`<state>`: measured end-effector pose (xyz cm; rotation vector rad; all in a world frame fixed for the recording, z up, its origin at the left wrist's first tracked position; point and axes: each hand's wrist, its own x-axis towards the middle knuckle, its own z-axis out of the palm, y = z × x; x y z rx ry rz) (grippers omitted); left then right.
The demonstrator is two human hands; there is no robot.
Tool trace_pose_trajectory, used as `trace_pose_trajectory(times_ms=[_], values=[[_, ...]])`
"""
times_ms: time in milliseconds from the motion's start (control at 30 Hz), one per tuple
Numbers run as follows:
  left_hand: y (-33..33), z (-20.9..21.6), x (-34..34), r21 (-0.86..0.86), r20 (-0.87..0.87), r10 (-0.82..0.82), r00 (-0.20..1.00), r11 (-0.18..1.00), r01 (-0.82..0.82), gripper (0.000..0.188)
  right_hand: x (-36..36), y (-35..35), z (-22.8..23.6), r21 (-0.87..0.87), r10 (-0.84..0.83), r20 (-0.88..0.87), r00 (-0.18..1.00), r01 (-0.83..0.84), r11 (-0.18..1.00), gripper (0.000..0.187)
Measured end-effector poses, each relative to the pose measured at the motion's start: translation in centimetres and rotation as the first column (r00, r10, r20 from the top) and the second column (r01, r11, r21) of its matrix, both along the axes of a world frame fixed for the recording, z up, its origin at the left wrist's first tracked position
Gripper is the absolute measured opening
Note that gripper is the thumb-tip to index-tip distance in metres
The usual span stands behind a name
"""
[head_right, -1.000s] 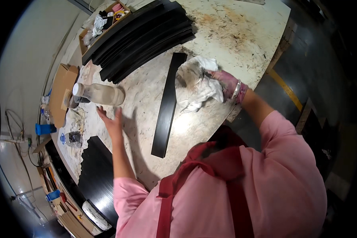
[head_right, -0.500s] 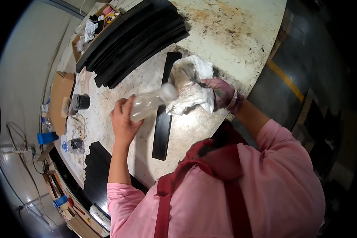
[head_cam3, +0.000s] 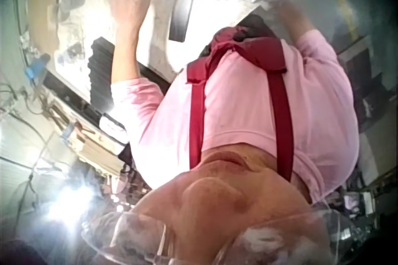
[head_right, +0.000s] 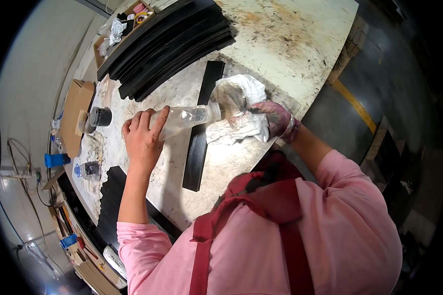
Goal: The person cleans several metal slats by applying liquid from a bottle onto a cloth and wiping down each side of the slats one at a time.
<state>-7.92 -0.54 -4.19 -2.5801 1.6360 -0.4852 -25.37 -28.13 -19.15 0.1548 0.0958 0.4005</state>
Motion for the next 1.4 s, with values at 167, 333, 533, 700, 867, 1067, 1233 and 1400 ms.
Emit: trace_pose_trajectory(times_ms=[167,333,533,700,867,1067,1233,1400], values=[[0.0,0.0,-0.7,-0.005,-0.034,0.012,0.999,1.0,-0.012,0.067,0.1,0.2,0.2,-0.058,-0.015,0.145,0.989,0.024,0.998,0.048],[0.1,-1.9,-0.4,-0.035,-0.156,0.021,0.988,0.999,-0.027,0.07,0.5,-0.2,-3.6,-0.36,-0.109,0.198,0.974,0.175,0.916,0.042],[1.9,-5.9,3.5,-0.31,-0.377,0.094,0.921,0.925,-0.221,0.076,2.2,-0.6,0.6,-0.323,-0.126,0.231,0.965,0.198,0.926,0.038],[2.8,-7.3,9.8,-0.606,-0.635,0.145,0.759,0.517,-0.605,0.069,1.0,-6.8,3.5,-0.337,-0.234,0.136,0.963,0.267,0.903,0.038],[5.8,-9.8,13.5,-0.605,-0.667,0.183,0.723,0.434,-0.668,0.075,2.1,-9.7,6.9,-0.51,-0.44,0.23,0.868,0.493,0.705,0.036],[7.6,-11.0,10.3,-0.575,-0.703,0.215,0.678,0.39,-0.719,0.087,6.7,-7.2,10.3,-0.932,-0.351,0.302,0.886,0.351,0.085,0.039],[3.9,-10.7,-4.9,-0.231,-0.63,0.267,0.729,0.832,-0.504,0.089,10.2,5.4,8.4,-0.602,0.297,0.197,0.935,0.354,-0.716,0.035],[3.4,-12.7,-9.1,-0.02,-0.608,0.355,0.71,0.887,-0.461,0.083,13.1,6.1,0.9,0.004,0.493,-0.057,0.868,0.494,-0.87,0.026]])
